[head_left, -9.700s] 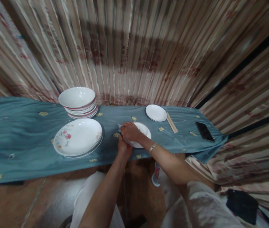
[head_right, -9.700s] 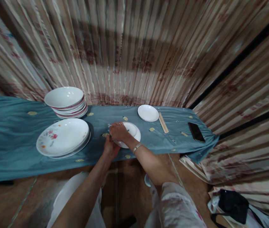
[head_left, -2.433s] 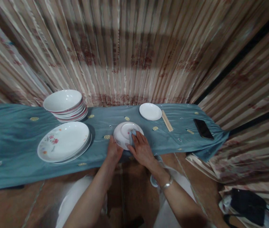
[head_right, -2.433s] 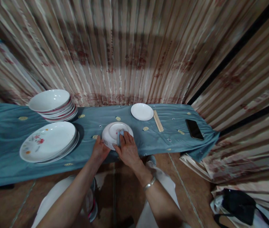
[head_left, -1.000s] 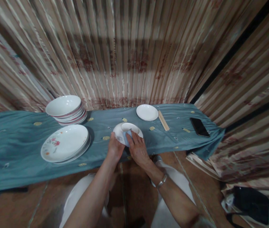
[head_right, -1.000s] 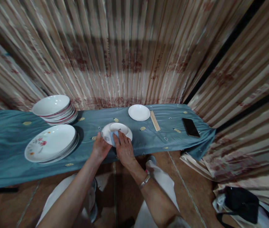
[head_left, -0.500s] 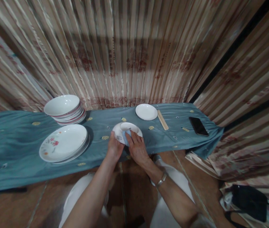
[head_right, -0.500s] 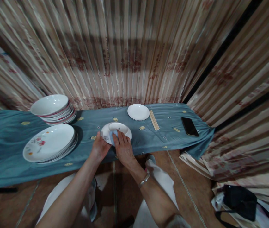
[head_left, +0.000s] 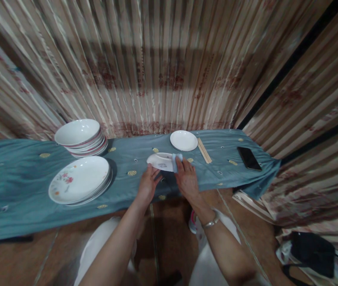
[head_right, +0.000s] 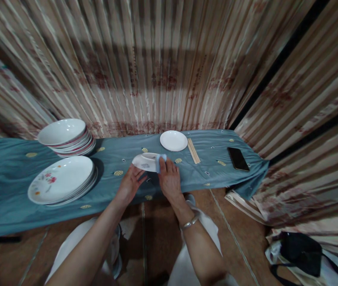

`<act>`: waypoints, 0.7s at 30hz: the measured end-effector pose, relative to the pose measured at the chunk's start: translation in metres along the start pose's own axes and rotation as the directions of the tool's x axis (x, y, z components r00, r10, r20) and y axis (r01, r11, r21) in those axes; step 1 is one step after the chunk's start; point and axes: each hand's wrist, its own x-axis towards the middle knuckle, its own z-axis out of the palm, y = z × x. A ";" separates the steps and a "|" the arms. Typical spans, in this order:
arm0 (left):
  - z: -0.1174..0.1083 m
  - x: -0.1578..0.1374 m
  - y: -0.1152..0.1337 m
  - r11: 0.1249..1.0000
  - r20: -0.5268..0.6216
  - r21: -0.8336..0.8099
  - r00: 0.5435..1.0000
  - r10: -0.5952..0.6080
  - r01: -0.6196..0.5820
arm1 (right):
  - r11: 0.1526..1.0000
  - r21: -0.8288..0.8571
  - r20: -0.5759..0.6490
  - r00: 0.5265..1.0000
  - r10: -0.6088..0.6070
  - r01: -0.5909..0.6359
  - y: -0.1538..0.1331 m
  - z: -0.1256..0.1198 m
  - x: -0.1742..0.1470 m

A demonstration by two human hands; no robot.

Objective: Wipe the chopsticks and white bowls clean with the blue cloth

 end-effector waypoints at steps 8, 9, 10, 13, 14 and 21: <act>-0.004 0.003 -0.003 0.998 0.020 0.064 0.999 0.029 -0.031 | 0.974 0.050 -0.040 0.974 0.221 -0.219 0.037 0.001 0.011; -0.004 0.004 -0.004 0.998 0.000 0.056 0.999 0.033 -0.033 | 0.968 0.051 -0.037 0.968 0.248 -0.246 0.040 -0.001 0.013; -0.004 0.006 -0.004 0.998 -0.021 0.049 0.999 0.038 -0.037 | 0.961 0.052 -0.028 0.961 0.274 -0.272 0.042 -0.002 0.015; -0.004 0.010 -0.007 0.998 -0.073 0.048 0.996 0.048 -0.045 | 0.923 0.047 0.027 0.924 0.380 -0.381 0.052 -0.007 0.022; -0.005 0.011 -0.008 0.998 -0.080 0.053 0.996 0.048 -0.044 | 0.898 0.042 0.054 0.899 0.435 -0.437 0.057 -0.008 0.023; -0.003 0.016 -0.018 0.999 -0.055 0.030 0.998 -0.015 0.017 | 0.554 0.374 0.295 0.662 0.689 -0.744 0.085 0.004 0.019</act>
